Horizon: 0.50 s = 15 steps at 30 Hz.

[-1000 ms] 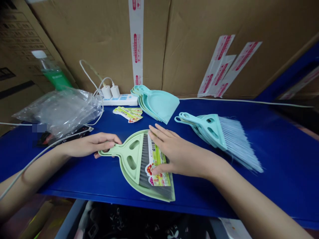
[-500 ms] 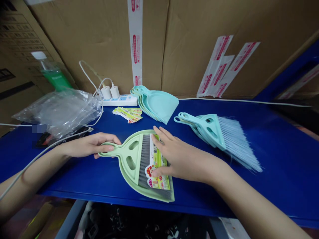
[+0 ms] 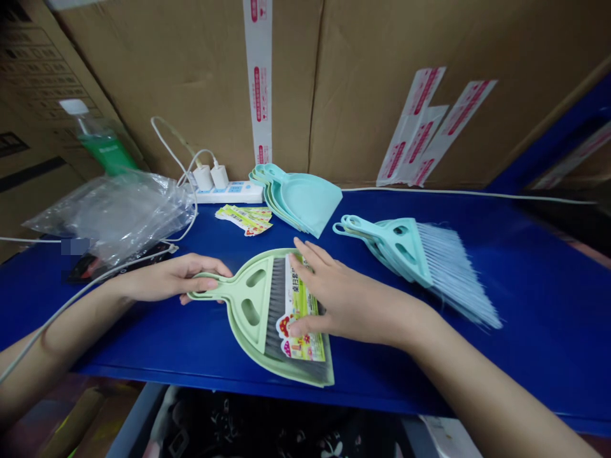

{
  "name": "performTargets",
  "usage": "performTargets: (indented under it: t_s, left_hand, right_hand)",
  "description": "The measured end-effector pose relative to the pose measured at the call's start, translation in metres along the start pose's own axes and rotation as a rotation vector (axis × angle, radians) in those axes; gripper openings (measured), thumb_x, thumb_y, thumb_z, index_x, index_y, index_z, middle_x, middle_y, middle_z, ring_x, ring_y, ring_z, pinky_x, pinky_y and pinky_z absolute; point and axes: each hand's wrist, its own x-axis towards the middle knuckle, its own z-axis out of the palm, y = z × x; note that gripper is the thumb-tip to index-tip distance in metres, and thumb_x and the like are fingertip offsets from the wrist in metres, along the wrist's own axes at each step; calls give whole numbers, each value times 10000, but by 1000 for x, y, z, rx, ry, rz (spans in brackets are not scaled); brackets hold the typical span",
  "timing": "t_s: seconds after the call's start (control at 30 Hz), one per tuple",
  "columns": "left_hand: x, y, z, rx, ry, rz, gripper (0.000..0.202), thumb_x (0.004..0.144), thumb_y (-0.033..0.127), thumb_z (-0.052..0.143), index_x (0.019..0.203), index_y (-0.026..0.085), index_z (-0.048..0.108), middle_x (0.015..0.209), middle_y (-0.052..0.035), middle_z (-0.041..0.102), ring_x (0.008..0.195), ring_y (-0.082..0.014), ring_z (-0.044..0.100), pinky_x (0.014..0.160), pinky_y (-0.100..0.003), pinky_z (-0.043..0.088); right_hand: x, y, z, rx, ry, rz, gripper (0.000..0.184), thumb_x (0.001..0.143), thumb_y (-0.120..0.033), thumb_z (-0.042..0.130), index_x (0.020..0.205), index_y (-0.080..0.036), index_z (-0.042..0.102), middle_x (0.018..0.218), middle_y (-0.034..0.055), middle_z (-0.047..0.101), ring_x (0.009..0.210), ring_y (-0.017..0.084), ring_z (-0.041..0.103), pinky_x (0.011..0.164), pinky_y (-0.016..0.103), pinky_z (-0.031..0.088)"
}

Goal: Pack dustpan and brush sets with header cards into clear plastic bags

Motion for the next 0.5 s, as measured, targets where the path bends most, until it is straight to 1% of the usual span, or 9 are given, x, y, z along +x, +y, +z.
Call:
performTargets:
  t_s: [0.03, 0.1, 0.17, 0.27, 0.37, 0.5]
  left_hand:
    - [0, 0, 0, -1, -2, 1, 376, 870, 463, 590, 1054, 137, 619, 720, 23, 525, 584, -72, 427, 465, -146, 409]
    - [-1, 1, 0, -4, -8, 6, 379, 883, 468, 574, 1059, 135, 615, 741, 8, 561, 592, -77, 443, 465, -149, 411]
    - [-1, 2, 0, -7, -22, 13, 378, 913, 463, 530, 1072, 130, 608, 770, -12, 607, 576, -77, 459, 459, -156, 408]
    - [-2, 2, -1, -6, -43, 23, 380, 956, 446, 458, 1074, 116, 606, 811, -43, 659, 501, -58, 456, 442, -165, 382]
    - [-1, 0, -1, -25, -50, 26, 342, 944, 413, 494, 1056, 113, 612, 818, -48, 667, 493, -53, 457, 442, -164, 384]
    - [0, -2, 0, -61, -23, 33, 304, 916, 386, 543, 1034, 115, 614, 761, -30, 652, 516, -64, 471, 433, -156, 387]
  right_hand:
    - [1, 3, -1, -8, 35, -5, 1022, 807, -752, 466, 1513, -49, 236, 1583, 196, 74, 1440, 368, 72, 1123, 534, 275]
    - [3, 10, -3, -43, 140, -14, 928, 863, -740, 352, 1508, -76, 285, 1572, 184, 213, 1432, 355, 199, 1108, 535, 317]
    - [7, 18, -3, -100, 241, -18, 801, 923, -663, 269, 1478, -94, 373, 1508, 177, 384, 1374, 346, 363, 1080, 529, 371]
    - [14, 25, 1, -203, 332, -25, 671, 962, -551, 250, 1391, -106, 511, 1356, 179, 570, 1225, 352, 542, 999, 528, 459]
    - [21, 25, 6, -266, 381, -45, 583, 978, -472, 254, 1316, -136, 588, 1209, 162, 665, 1095, 330, 621, 884, 493, 531]
    - [26, 22, 10, -277, 431, -47, 506, 985, -401, 266, 1260, -179, 628, 1095, 126, 701, 986, 289, 645, 785, 433, 555]
